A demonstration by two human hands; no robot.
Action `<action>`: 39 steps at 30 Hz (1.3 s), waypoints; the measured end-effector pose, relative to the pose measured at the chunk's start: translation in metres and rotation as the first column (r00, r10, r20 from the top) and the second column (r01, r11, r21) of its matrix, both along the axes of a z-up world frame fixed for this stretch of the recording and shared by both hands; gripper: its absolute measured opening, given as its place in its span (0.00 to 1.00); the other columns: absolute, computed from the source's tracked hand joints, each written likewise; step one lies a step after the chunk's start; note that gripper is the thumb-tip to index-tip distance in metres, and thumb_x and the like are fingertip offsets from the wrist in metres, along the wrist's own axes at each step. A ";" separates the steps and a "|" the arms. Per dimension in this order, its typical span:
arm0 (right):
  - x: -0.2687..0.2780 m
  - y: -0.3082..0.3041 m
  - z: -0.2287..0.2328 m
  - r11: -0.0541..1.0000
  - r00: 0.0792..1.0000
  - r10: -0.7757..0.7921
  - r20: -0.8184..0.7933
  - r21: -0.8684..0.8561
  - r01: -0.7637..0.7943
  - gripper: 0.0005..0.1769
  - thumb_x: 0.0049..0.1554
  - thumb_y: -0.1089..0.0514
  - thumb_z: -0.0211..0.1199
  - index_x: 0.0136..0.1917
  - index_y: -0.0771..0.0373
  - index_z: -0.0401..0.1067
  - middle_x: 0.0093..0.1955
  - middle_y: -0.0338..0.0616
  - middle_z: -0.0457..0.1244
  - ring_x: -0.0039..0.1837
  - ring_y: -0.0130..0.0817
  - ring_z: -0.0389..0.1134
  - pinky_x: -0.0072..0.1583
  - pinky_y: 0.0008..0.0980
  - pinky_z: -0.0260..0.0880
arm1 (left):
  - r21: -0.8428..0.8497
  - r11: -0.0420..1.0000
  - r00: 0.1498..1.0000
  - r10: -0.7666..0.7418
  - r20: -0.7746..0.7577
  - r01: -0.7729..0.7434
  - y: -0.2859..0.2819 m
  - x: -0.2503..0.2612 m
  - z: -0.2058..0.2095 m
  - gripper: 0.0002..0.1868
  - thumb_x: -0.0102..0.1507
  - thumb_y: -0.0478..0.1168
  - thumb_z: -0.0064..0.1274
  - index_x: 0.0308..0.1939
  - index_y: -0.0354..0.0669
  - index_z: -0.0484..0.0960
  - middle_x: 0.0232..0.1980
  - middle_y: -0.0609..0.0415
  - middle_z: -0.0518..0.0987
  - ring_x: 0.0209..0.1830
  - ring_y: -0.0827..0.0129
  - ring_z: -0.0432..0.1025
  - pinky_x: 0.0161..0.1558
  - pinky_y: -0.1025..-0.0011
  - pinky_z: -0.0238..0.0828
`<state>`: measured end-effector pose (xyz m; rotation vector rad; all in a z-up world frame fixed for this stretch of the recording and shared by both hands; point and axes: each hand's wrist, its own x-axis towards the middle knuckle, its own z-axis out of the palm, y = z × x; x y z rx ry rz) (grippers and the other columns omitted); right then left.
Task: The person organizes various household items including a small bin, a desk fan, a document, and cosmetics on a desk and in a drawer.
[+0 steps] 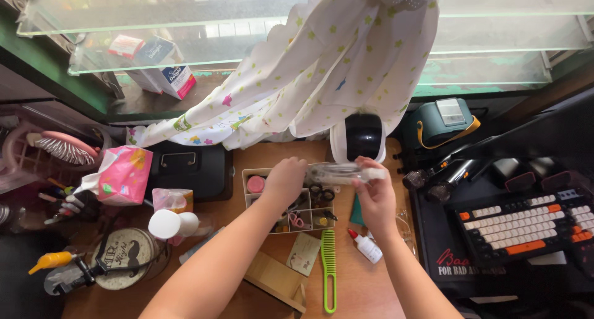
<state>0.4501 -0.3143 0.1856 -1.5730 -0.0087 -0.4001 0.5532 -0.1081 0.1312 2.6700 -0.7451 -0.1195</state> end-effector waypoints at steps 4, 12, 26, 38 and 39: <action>0.000 0.003 -0.001 0.996 0.993 0.086 -0.081 -0.029 -0.088 0.23 0.61 0.70 0.59 0.69 0.64 0.61 0.72 0.47 0.60 0.73 0.34 0.62 0.69 0.32 0.66 | -0.015 1.000 0.998 0.015 -0.054 -0.016 0.016 0.000 0.000 0.07 0.59 0.32 0.54 0.41 0.40 0.77 0.44 0.44 0.78 0.48 0.51 0.75 0.51 0.58 0.72; 0.020 0.013 0.007 0.984 0.987 0.058 -0.153 -0.159 -0.083 0.24 0.59 0.69 0.61 0.68 0.66 0.63 0.70 0.45 0.61 0.65 0.30 0.66 0.62 0.32 0.70 | -0.121 0.993 0.999 -0.014 -0.053 0.008 0.028 -0.009 0.007 0.08 0.59 0.34 0.55 0.42 0.41 0.79 0.45 0.46 0.79 0.50 0.50 0.74 0.50 0.56 0.71; -0.042 -0.021 0.030 0.974 0.985 -0.141 0.096 -0.167 0.156 0.17 0.65 0.66 0.57 0.65 0.66 0.60 0.76 0.52 0.56 0.75 0.41 0.62 0.73 0.36 0.64 | 0.196 0.887 0.895 -0.367 -0.251 0.419 -0.103 0.062 -0.189 0.11 0.62 0.36 0.48 0.38 0.37 0.87 0.45 0.38 0.84 0.45 0.46 0.78 0.50 0.55 0.74; -0.051 -0.034 0.026 0.982 0.984 -0.178 -0.012 -0.064 0.177 0.25 0.63 0.63 0.59 0.71 0.66 0.57 0.74 0.50 0.57 0.74 0.36 0.61 0.71 0.35 0.65 | -0.009 0.993 0.749 -0.096 -0.656 0.120 -0.114 0.067 -0.218 0.14 0.66 0.41 0.49 0.47 0.39 0.87 0.51 0.40 0.81 0.51 0.47 0.75 0.51 0.56 0.70; -0.048 -0.033 0.028 0.983 0.985 -0.172 -0.011 -0.064 0.170 0.25 0.63 0.63 0.59 0.71 0.66 0.57 0.74 0.50 0.57 0.74 0.36 0.61 0.71 0.35 0.65 | -0.009 0.994 0.766 -0.092 -0.637 0.112 -0.114 0.066 -0.209 0.14 0.66 0.42 0.50 0.47 0.39 0.86 0.50 0.40 0.82 0.51 0.47 0.76 0.51 0.56 0.71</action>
